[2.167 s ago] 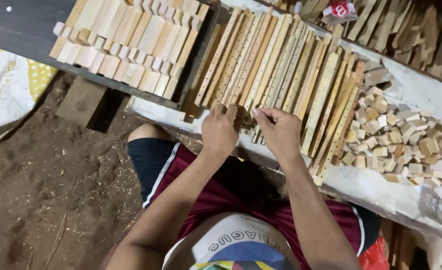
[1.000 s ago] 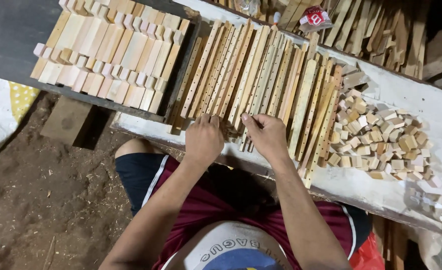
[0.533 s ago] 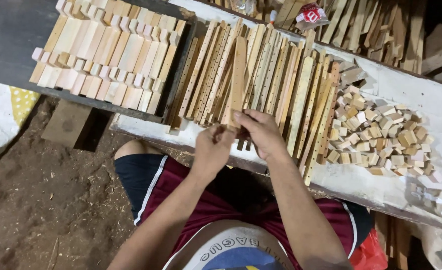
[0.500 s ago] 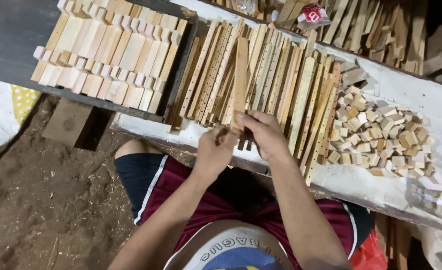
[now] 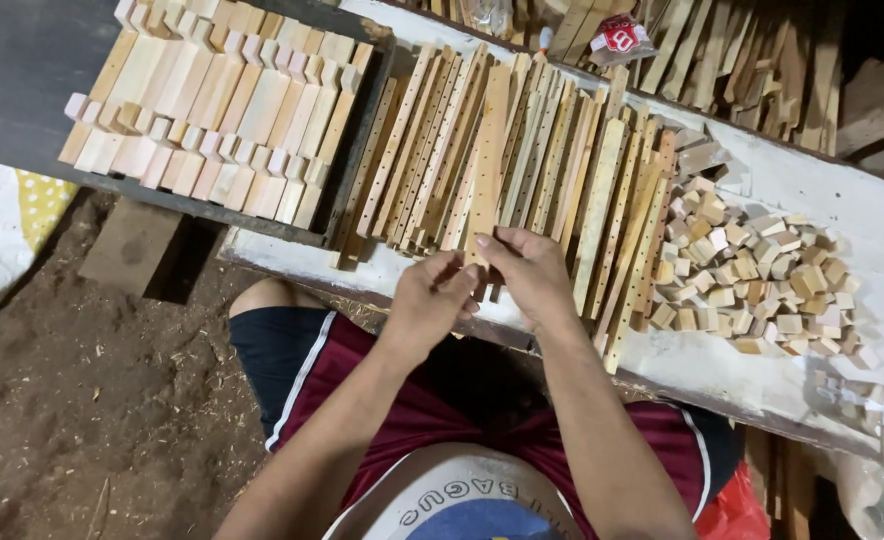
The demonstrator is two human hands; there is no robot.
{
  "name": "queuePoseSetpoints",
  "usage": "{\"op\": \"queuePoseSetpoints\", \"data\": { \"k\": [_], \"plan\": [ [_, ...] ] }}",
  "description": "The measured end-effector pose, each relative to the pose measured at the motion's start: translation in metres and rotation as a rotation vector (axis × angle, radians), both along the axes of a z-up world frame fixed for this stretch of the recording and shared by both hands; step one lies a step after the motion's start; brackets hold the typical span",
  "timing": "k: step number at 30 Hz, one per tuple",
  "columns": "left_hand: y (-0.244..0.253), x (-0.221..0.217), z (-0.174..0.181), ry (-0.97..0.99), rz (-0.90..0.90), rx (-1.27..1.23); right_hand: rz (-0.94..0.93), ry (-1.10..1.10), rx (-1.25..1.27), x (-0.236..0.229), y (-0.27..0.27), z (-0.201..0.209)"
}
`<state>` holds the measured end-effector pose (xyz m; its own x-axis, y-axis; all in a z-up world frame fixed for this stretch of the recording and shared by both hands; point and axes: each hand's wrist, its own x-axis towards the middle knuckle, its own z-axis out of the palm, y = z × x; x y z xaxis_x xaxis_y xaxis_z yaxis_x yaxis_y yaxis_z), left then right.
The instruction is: The person sits at a low workbench, picks small wooden blocks from a pile, and presses them into the holes of slotted wooden strips, then places the filled strips into a tray alongside other completed strips.
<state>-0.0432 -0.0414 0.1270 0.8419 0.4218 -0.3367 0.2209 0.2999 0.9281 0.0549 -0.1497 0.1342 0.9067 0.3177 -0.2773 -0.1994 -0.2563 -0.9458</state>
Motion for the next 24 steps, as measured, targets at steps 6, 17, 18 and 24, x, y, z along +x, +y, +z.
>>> {"op": "queuePoseSetpoints", "data": {
  "k": [6, 17, 18, 24],
  "plan": [
    [0.052, 0.011, 0.002, 0.017, 0.155, 0.006, -0.017, 0.0, 0.081, 0.01, 0.005, -0.014],
    [0.072, 0.018, -0.008, 0.054, 0.184, 0.075, -0.04, -0.023, -0.089, 0.002, 0.023, 0.01],
    [0.067, 0.018, -0.008, 0.063, 0.183, 0.069, -0.04, -0.002, -0.122, -0.001, 0.027, 0.018],
    [0.039, 0.014, -0.038, 0.1, 0.116, 0.13, 0.012, -0.056, -0.094, 0.008, 0.029, -0.007]
  ]
}}
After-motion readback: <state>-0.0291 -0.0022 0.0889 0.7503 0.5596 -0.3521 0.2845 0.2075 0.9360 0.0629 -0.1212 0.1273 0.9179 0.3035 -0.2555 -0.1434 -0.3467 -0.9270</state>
